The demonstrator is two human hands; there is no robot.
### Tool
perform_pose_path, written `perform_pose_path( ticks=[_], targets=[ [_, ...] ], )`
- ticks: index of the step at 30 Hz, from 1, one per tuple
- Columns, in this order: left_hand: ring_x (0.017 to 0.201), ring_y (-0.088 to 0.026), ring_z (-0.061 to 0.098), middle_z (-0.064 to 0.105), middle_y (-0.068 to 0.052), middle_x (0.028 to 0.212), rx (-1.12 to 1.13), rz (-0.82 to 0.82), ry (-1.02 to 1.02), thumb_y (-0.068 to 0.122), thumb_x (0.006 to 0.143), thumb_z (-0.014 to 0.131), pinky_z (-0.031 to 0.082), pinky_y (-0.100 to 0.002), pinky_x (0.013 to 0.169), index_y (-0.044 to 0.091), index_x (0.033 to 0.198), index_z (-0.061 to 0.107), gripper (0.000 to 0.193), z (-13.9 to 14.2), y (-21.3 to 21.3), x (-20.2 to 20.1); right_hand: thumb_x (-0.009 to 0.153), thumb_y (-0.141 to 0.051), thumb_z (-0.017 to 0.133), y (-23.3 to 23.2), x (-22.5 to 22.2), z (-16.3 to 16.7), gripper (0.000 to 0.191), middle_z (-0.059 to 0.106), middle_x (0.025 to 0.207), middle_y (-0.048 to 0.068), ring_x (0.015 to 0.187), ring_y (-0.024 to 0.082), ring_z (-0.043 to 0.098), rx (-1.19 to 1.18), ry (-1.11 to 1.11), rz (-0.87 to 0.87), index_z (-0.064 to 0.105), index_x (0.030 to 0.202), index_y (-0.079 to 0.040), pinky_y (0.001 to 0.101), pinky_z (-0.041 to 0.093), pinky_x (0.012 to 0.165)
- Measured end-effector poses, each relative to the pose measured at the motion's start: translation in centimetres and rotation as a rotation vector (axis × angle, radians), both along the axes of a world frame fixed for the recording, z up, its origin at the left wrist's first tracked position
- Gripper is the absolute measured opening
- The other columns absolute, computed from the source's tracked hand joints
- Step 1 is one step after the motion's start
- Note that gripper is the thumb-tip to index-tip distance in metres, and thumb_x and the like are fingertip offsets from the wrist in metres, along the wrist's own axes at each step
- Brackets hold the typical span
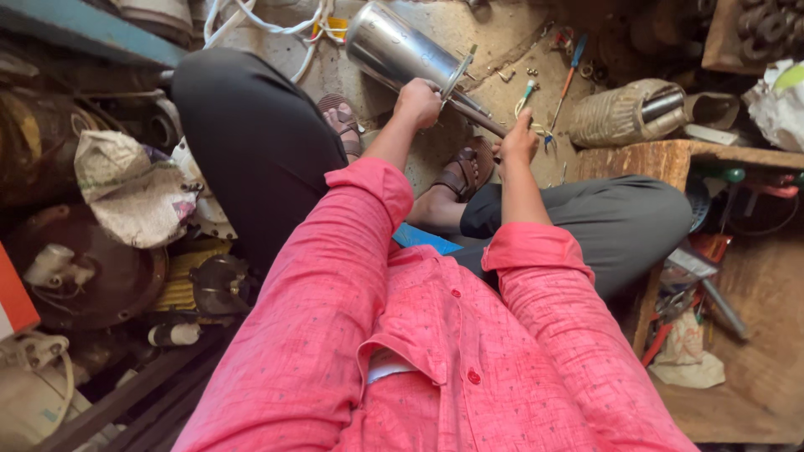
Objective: The person sits on the floor and uses a socket wrench to loosen and remove a nut from the shaft of a cylindrical electrical motor. They then detach the motor housing and set it aside.
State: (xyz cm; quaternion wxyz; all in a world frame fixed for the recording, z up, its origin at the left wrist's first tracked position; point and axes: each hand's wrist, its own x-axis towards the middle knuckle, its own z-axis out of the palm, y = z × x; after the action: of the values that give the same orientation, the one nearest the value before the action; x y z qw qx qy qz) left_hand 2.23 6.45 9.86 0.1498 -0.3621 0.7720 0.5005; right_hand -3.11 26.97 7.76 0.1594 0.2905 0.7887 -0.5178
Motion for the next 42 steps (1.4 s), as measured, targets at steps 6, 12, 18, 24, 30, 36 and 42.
perform_pose_path(
  ticks=[6,12,18,24,30,36,42],
  targets=[
    [0.107,-0.033,0.07,0.073,-0.015,0.114,-0.066,-0.095,-0.01,0.017,0.085,0.065,0.055,-0.039,0.093,0.016,0.108,0.079,0.027,2.1,0.2,-1.5,0.092,-0.072,0.049,-0.6,1.3,0.5,0.066,0.058,0.062,0.009,0.04,0.021,0.057,-0.161,0.034,-0.069,0.053,0.088,-0.006,0.034,0.048,0.038],
    [0.109,-0.035,0.069,0.072,-0.018,0.113,-0.107,-0.096,-0.043,0.019,0.085,0.065,0.055,-0.041,0.093,0.012,0.104,0.079,0.024,2.6,0.3,-2.3,0.096,-0.07,0.046,-1.0,1.6,1.0,0.062,0.057,0.063,0.009,0.044,0.018,0.054,-0.352,0.109,-0.06,0.053,0.093,-0.009,0.0323,0.047,0.041],
    [0.104,-0.039,0.07,0.072,-0.024,0.108,-0.368,-0.363,-0.001,0.023,0.082,0.067,0.057,-0.044,0.089,0.003,0.097,0.076,0.027,1.7,-0.5,-3.8,0.105,-0.061,0.041,-1.5,0.6,1.3,0.071,0.066,0.125,0.008,0.11,0.018,0.061,-0.382,0.244,0.044,0.06,0.139,-0.002,0.0319,0.052,0.092],
    [0.1,-0.037,0.071,0.073,-0.021,0.104,-0.132,-0.045,0.092,0.026,0.086,0.068,0.056,-0.044,0.089,0.008,0.101,0.077,0.025,2.3,-0.5,-3.4,0.099,-0.07,0.039,-3.0,-0.9,2.3,0.072,0.063,0.081,0.007,0.066,0.021,0.057,-0.276,0.175,-0.075,0.067,0.112,-0.004,0.0374,0.048,0.057],
    [0.099,-0.037,0.071,0.074,-0.02,0.103,-0.146,0.034,0.119,0.026,0.09,0.067,0.055,-0.044,0.089,0.011,0.105,0.078,0.024,2.2,0.9,-2.3,0.097,-0.077,0.038,-2.9,-1.2,0.2,0.076,0.053,0.059,0.01,0.041,0.023,0.054,-0.152,0.033,-0.169,0.055,0.085,-0.004,0.0364,0.043,0.039],
    [0.103,-0.038,0.071,0.074,-0.021,0.106,-0.148,-0.033,-0.049,0.021,0.09,0.064,0.056,-0.044,0.091,0.008,0.102,0.079,0.023,1.1,0.4,-4.0,0.098,-0.075,0.042,-2.7,-1.7,-0.8,0.075,0.051,0.059,0.01,0.041,0.024,0.052,-0.137,0.013,-0.165,0.053,0.079,-0.003,0.0381,0.042,0.039],
    [0.105,-0.038,0.071,0.072,-0.026,0.106,-0.197,-0.212,-0.152,0.015,0.079,0.073,0.058,-0.042,0.089,0.0,0.097,0.079,0.024,-0.6,-1.1,-5.5,0.095,-0.077,0.044,-3.0,-2.0,-0.3,0.076,0.057,0.06,0.011,0.042,0.025,0.056,-0.062,-0.026,-0.192,0.053,0.078,-0.003,0.039,0.045,0.04]
  ],
)
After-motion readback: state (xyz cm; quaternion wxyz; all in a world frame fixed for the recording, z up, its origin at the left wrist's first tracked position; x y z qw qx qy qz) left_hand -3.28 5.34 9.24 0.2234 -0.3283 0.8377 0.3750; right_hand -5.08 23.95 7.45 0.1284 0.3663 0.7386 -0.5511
